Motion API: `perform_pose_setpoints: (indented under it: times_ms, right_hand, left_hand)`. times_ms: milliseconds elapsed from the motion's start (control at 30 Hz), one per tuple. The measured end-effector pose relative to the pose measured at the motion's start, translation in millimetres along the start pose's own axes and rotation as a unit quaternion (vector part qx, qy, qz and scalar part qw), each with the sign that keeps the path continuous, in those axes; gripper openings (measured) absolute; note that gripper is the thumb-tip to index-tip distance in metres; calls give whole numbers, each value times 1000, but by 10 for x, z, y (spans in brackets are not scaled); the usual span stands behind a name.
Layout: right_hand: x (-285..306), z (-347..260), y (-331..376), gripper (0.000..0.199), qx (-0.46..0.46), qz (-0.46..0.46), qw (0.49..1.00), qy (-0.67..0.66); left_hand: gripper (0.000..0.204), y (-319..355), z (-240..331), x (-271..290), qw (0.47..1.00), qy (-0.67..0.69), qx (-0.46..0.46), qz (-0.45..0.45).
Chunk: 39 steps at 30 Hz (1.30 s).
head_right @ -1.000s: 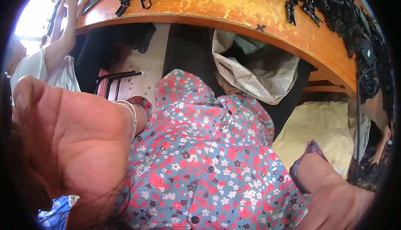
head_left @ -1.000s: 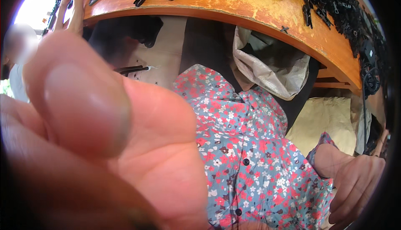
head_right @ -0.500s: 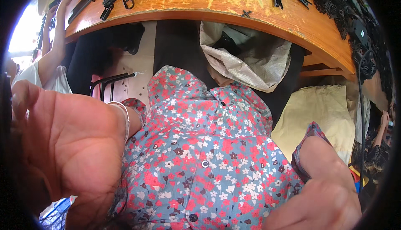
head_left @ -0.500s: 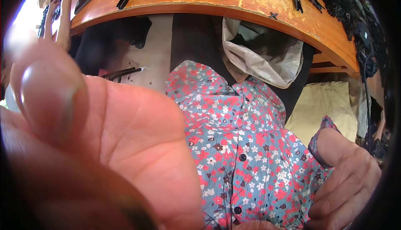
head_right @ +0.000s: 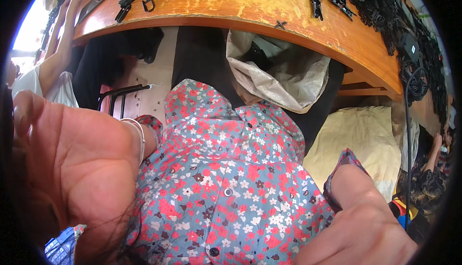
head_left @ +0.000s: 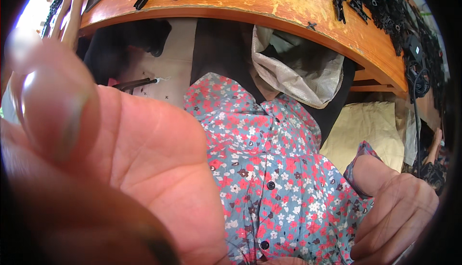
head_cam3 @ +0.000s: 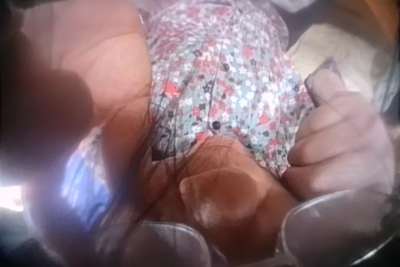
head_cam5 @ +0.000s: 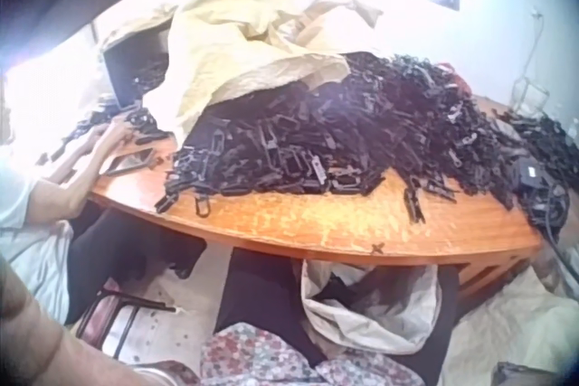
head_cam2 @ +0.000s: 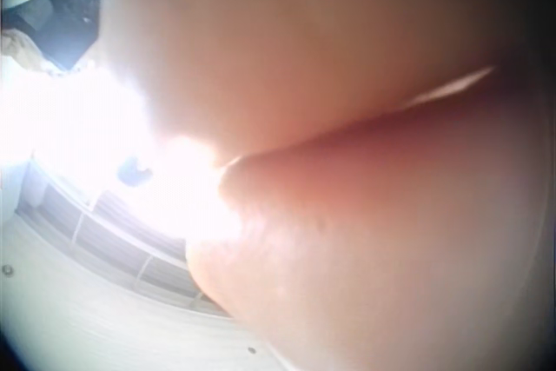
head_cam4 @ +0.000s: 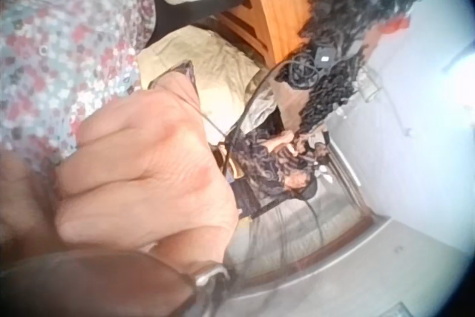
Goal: The person repeatedly picks up plastic components from a table, fits the pieces together by hand to assemble them, and drops the assembled parts into a bag.
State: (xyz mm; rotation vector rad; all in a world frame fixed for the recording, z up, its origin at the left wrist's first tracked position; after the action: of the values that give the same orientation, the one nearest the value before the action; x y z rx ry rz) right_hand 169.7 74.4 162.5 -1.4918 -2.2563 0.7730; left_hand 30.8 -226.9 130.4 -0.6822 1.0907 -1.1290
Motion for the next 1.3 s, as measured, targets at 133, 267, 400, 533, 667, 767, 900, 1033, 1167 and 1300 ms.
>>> perform_pose_setpoints:
  times_ms: [133,267,400,533,667,767,900,1033,1167,1300]
  right_hand:
    - [-9,81,38,30,-6,27,1000,-5]
    - [53,52,57,30,-4,34,999,-25]
    - [90,95,69,30,-7,41,999,-33]
    - [124,130,67,31,-7,45,998,-46]
    - [140,121,111,31,-8,54,997,-55]
    - [137,111,127,31,-8,61,996,-64]
    - [130,99,169,31,-10,74,995,-73]
    - [138,92,250,32,-11,94,992,-85]
    - [122,102,342,32,-16,118,988,-94]
    - [107,81,362,32,-19,126,986,-105]
  left_hand:
    - [64,186,165,-147,1000,12,4,-18]
    - [64,225,326,-288,999,4,-9,-32]
    - [64,20,87,-184,999,6,-18,-38]
    - [64,159,211,-216,998,2,-30,-46]
    - [64,154,157,-229,998,4,-39,-55]
    - [65,132,100,-240,997,4,-47,-63]
    - [65,65,43,-170,996,7,-53,-74]
    - [65,199,186,-318,994,13,-56,-92]
    - [65,278,100,-439,992,22,-54,-110]
    - [65,305,84,-494,991,22,-62,-118]
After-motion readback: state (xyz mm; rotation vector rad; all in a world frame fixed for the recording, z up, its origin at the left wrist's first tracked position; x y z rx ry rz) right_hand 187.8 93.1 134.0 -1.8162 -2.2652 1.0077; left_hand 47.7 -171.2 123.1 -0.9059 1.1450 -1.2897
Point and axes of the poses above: each hand's wrist, its own y-axis away from the middle knuckle, its own x-axis out of the back of the hand, z = x × y, the point moved 3 cm from there along -y, towards the middle knuckle, and after that the axes turned 12 degrees about z, right-handed, at the moved point
